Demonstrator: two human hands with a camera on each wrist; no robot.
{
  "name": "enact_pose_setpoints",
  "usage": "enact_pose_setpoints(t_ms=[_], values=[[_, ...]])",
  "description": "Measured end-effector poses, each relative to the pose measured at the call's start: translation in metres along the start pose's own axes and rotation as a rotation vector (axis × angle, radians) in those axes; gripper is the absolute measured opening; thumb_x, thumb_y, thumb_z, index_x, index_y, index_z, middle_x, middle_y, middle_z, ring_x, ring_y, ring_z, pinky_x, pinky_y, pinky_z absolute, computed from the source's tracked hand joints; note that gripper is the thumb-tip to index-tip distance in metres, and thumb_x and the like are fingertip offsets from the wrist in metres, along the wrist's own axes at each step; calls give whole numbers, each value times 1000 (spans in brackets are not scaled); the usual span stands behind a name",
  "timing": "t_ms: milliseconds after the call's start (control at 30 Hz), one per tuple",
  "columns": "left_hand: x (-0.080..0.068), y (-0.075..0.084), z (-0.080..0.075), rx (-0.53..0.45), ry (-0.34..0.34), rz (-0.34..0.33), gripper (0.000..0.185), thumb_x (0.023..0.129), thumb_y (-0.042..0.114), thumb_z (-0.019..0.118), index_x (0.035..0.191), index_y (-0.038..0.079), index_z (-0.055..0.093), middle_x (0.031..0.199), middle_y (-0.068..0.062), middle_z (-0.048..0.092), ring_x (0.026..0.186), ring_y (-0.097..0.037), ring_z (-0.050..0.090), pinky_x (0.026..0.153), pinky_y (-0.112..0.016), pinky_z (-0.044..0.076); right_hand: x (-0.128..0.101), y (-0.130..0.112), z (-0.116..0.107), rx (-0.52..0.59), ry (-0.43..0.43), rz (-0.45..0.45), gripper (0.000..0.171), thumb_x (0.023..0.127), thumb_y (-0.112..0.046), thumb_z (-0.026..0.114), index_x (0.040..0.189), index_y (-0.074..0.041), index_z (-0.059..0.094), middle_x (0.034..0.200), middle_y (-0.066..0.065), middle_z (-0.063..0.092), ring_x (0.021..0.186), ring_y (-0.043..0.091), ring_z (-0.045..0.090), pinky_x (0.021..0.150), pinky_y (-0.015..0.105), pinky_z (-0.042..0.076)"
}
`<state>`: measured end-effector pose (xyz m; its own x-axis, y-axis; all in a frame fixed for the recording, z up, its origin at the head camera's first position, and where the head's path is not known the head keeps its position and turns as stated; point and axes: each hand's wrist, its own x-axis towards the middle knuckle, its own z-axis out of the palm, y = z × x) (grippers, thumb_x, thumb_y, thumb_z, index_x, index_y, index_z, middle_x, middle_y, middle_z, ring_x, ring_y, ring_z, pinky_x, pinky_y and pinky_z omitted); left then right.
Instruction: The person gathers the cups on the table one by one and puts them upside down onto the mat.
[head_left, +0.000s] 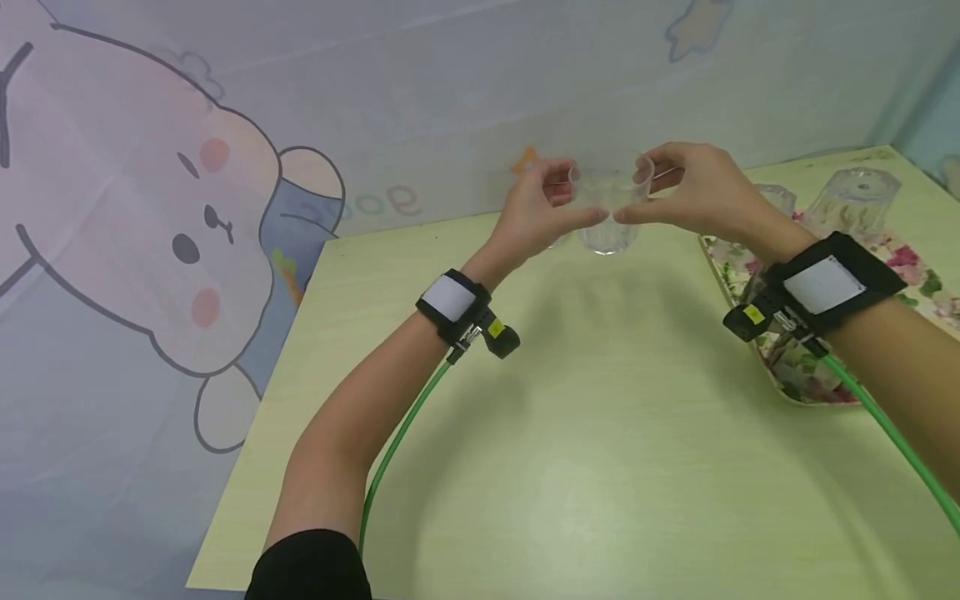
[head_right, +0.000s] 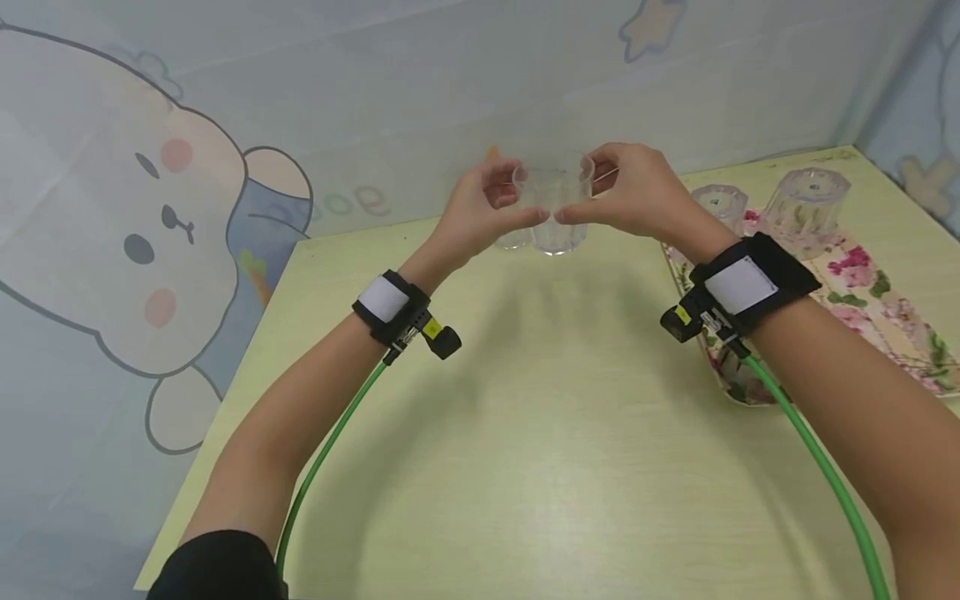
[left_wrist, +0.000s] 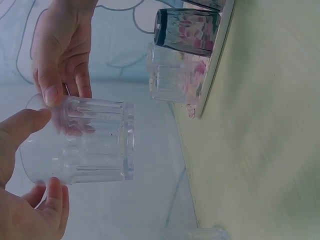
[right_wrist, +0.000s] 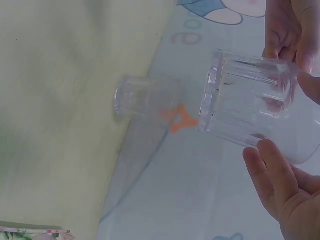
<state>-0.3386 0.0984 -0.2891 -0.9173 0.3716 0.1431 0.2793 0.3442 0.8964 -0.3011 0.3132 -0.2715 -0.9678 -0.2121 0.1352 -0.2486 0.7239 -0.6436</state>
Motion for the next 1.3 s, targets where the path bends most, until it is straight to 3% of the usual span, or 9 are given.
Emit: enact_pose_setpoints(t_ms=[467,667,767,900,1033,1100,1200,1300], values=[[-23,16,3,21,19,-3,80,77,24,81,144,14,39,138,0,50,124,-12,54,100,-15,47,-21,-13,-5,17,16,7,75,78,-49,75,134,-8,47,137,15,52,124,34,50,95,55,43],[-31,15,6,55,32,51,77,76,26,81,141,12,41,135,-1,51,120,-13,56,98,-15,48,-29,-13,-3,0,34,-35,74,77,-45,76,135,-9,47,134,15,55,118,33,55,91,52,47],[-35,11,8,65,43,114,72,77,23,80,137,10,43,131,-3,52,117,-14,57,98,-16,49,-32,-12,-1,-13,42,-55,72,77,-45,77,132,-9,49,133,15,56,117,33,57,90,50,50],[-38,7,10,73,51,162,67,77,21,80,133,8,45,127,-4,53,115,-14,57,98,-16,49,-35,-10,2,-18,51,-67,70,76,-44,78,130,-10,50,129,13,58,116,30,58,83,33,55],[-40,6,13,74,52,132,70,78,23,79,136,9,44,131,-4,53,118,-16,57,98,-15,48,-37,-6,4,-11,72,-95,68,76,-41,79,129,-9,51,127,13,59,114,30,59,72,8,49],[-41,6,14,72,55,120,72,78,24,79,138,10,43,133,-4,52,120,-17,56,99,-15,48,-37,-4,6,-6,85,-114,66,77,-39,79,129,-9,52,126,13,58,113,29,59,70,3,46],[-41,6,14,68,66,125,73,77,25,80,138,11,42,133,-3,52,119,-16,56,98,-14,48,-37,-2,7,11,95,-133,66,77,-38,79,130,-10,52,126,10,58,108,13,59,72,2,47],[-42,6,14,67,77,140,74,76,27,81,138,11,43,132,-2,53,117,-13,55,98,-15,48,-36,-2,8,21,98,-153,66,77,-36,79,130,-10,51,125,8,57,107,12,58,74,1,47]])
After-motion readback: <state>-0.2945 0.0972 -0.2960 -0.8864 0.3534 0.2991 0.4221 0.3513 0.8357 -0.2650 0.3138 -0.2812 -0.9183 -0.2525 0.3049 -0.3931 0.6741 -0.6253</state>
